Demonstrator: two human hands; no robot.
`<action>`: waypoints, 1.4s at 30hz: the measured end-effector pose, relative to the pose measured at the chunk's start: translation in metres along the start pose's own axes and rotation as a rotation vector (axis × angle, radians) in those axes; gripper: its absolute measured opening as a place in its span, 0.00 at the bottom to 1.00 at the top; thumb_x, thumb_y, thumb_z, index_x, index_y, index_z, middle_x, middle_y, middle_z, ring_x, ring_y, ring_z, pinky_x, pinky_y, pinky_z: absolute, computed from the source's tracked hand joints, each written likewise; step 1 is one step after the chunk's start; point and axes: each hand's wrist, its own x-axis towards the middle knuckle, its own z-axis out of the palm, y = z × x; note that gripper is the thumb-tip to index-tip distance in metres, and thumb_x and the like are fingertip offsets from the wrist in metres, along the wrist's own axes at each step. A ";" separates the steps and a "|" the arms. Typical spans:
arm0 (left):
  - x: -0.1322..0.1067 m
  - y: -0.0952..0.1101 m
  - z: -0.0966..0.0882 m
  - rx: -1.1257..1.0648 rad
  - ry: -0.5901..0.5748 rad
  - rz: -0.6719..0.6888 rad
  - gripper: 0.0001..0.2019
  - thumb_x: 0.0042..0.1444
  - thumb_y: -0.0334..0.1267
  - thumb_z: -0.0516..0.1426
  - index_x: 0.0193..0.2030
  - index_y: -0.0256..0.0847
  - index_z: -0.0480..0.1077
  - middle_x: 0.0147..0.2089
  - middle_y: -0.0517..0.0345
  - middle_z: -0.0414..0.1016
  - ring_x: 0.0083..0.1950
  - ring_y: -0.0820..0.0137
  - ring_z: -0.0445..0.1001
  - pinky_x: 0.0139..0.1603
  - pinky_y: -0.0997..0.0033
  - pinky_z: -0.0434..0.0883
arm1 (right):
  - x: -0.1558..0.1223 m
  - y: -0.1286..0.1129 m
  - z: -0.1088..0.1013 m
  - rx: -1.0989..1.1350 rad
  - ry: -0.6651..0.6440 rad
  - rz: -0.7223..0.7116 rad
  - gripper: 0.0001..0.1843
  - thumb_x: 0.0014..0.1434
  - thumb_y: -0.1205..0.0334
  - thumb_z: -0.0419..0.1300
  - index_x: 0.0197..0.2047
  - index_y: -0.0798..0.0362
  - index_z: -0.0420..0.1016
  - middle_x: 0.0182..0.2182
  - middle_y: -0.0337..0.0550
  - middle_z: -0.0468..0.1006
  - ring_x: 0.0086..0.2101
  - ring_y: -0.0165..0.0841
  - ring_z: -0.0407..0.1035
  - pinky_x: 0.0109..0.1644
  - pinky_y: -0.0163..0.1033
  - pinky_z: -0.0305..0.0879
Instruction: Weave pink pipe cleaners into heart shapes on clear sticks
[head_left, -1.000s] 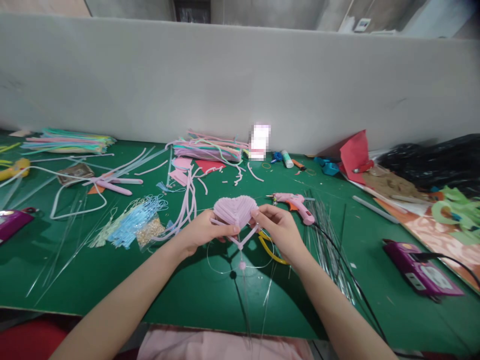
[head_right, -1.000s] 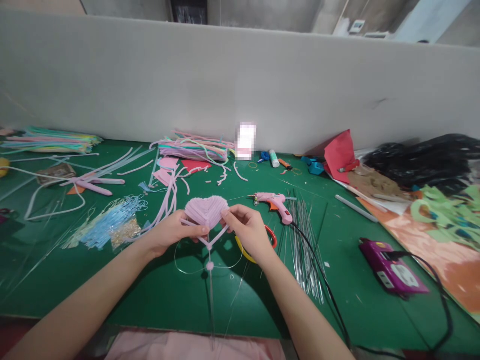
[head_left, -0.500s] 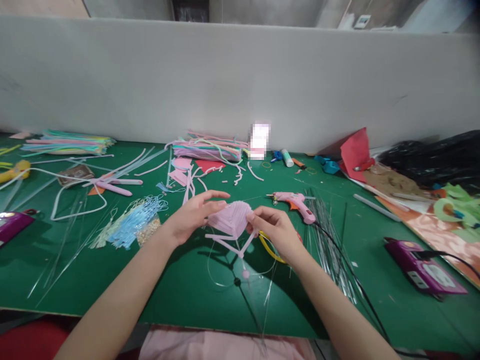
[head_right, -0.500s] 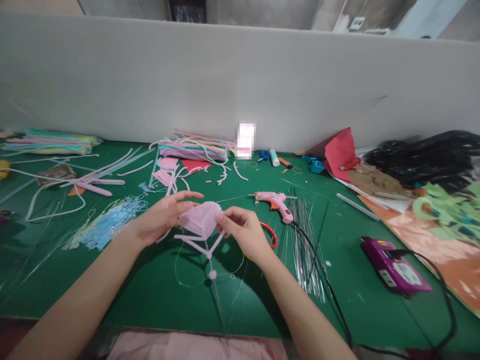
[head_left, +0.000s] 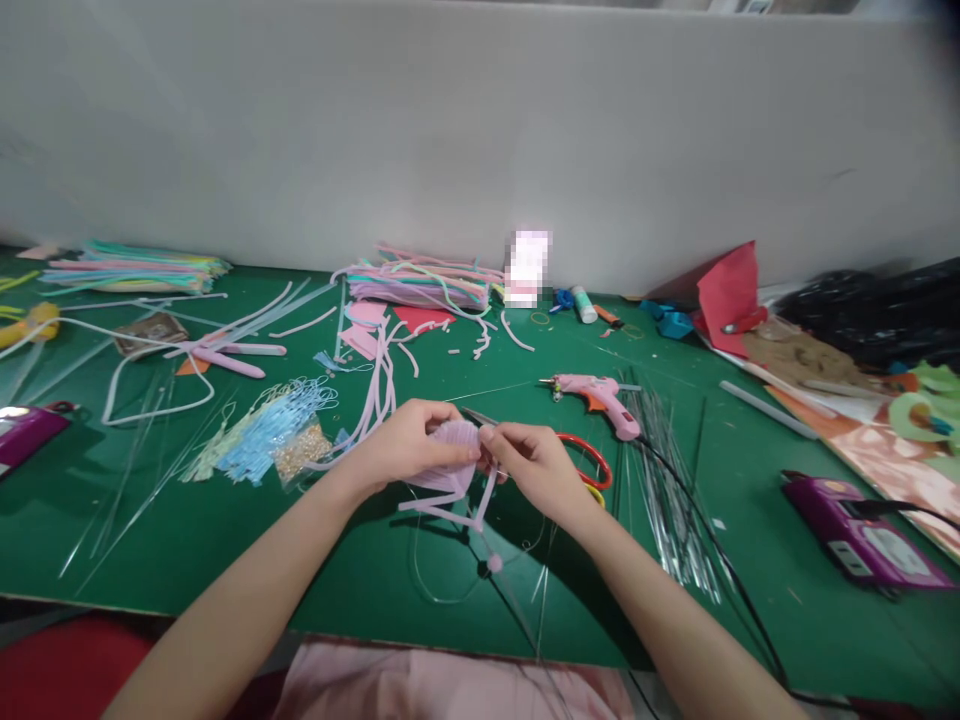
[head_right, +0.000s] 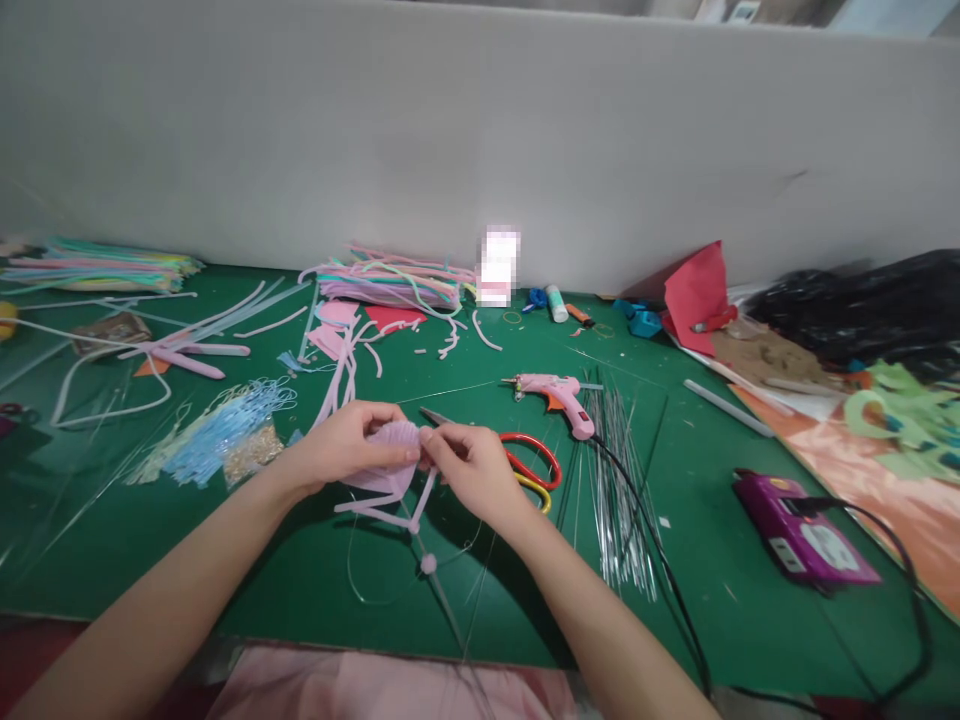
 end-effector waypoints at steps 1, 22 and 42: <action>0.000 0.000 0.000 -0.007 0.014 -0.001 0.13 0.46 0.45 0.63 0.29 0.37 0.69 0.26 0.65 0.65 0.28 0.75 0.62 0.27 0.76 0.58 | -0.001 0.000 0.000 -0.046 0.056 -0.027 0.20 0.62 0.50 0.53 0.26 0.53 0.73 0.21 0.39 0.73 0.22 0.30 0.65 0.26 0.35 0.61; 0.000 -0.004 -0.001 -0.135 0.026 -0.007 0.13 0.46 0.45 0.65 0.28 0.35 0.73 0.24 0.65 0.64 0.26 0.77 0.59 0.25 0.77 0.55 | -0.006 -0.001 0.006 -0.384 0.309 -0.429 0.07 0.58 0.66 0.60 0.38 0.51 0.80 0.33 0.44 0.79 0.35 0.34 0.73 0.40 0.39 0.70; -0.001 -0.002 0.003 -0.204 0.015 -0.079 0.19 0.45 0.48 0.65 0.38 0.38 0.68 0.29 0.64 0.69 0.27 0.75 0.65 0.26 0.77 0.59 | 0.001 -0.001 0.001 0.188 0.044 0.138 0.16 0.52 0.50 0.64 0.36 0.55 0.77 0.24 0.39 0.74 0.24 0.28 0.65 0.26 0.34 0.63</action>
